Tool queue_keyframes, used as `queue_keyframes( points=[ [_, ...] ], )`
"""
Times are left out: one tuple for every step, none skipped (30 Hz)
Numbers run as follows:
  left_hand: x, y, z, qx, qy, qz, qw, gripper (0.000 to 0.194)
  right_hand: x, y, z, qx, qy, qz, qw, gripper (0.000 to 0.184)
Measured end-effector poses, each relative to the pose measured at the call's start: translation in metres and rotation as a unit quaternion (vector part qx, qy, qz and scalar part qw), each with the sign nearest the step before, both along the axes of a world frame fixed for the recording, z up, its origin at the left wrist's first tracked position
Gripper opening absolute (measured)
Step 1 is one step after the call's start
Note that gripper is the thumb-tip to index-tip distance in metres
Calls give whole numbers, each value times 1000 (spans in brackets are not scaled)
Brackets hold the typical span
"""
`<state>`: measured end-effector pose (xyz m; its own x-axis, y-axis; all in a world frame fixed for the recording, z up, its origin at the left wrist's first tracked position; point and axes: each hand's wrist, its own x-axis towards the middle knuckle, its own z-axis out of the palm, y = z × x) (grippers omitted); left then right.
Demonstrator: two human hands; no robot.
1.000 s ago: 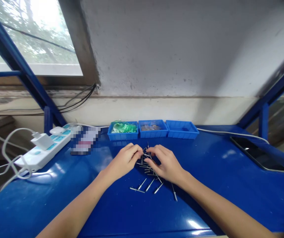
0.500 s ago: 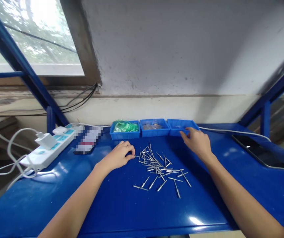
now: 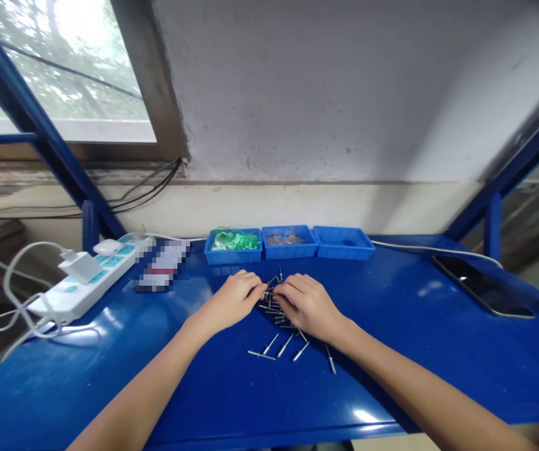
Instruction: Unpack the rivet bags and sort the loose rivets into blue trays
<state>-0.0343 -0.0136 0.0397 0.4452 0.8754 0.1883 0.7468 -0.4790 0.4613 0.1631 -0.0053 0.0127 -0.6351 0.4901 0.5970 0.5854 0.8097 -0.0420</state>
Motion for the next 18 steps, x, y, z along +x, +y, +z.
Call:
queue_keyframes(
  points=[
    [0,-1,0,-4,-14,1,1000,33,1,1,0,3,7,-4,1000,19],
    [0,-2,0,-7,-34,4,999,30,2,1,1,3,15,-9,1000,19],
    [0,-3,1,-9,-60,9,998,25,3,2,2,1,25,-16,1000,20],
    [-1,-4,2,-7,-86,12,996,18,3,2,2,-2,35,-23,999,21],
    [-1,-5,3,0,-105,13,994,14,3,2,3,-5,45,-30,999,21],
    [0,-6,4,11,-115,11,993,13,3,2,4,-8,52,-34,998,23],
    [0,-6,5,23,-115,6,993,11,3,2,4,-12,57,-35,998,24],
    [1,-7,6,34,-107,1,994,9,3,2,5,-16,59,-32,998,24],
    [2,-8,6,42,-95,-1,995,8,3,1,5,-20,62,-28,998,25],
    [3,-8,7,49,-86,1,995,10,3,1,6,-24,65,-24,997,24],
    [3,-8,7,52,-80,6,995,13,3,1,6,-27,69,-21,997,22],
    [4,-8,6,53,-77,10,996,16,3,1,6,-29,75,-20,997,20],
    [4,-7,6,52,-75,13,996,19,3,0,5,-28,80,-20,996,19],
    [4,-7,5,50,-74,14,996,22,3,-1,5,-25,82,-20,996,19],
    [4,-6,5,46,-74,13,996,25,3,-1,5,-18,82,-19,996,18],
    [4,-6,5,41,-74,10,996,27,3,-2,5,-9,78,-16,997,16],
    [4,-6,4,37,-74,5,997,28,3,-2,5,3,74,-12,997,13],
    [3,-6,4,33,-74,0,997,29,5,-2,7,18,71,-6,997,12]
  ],
)
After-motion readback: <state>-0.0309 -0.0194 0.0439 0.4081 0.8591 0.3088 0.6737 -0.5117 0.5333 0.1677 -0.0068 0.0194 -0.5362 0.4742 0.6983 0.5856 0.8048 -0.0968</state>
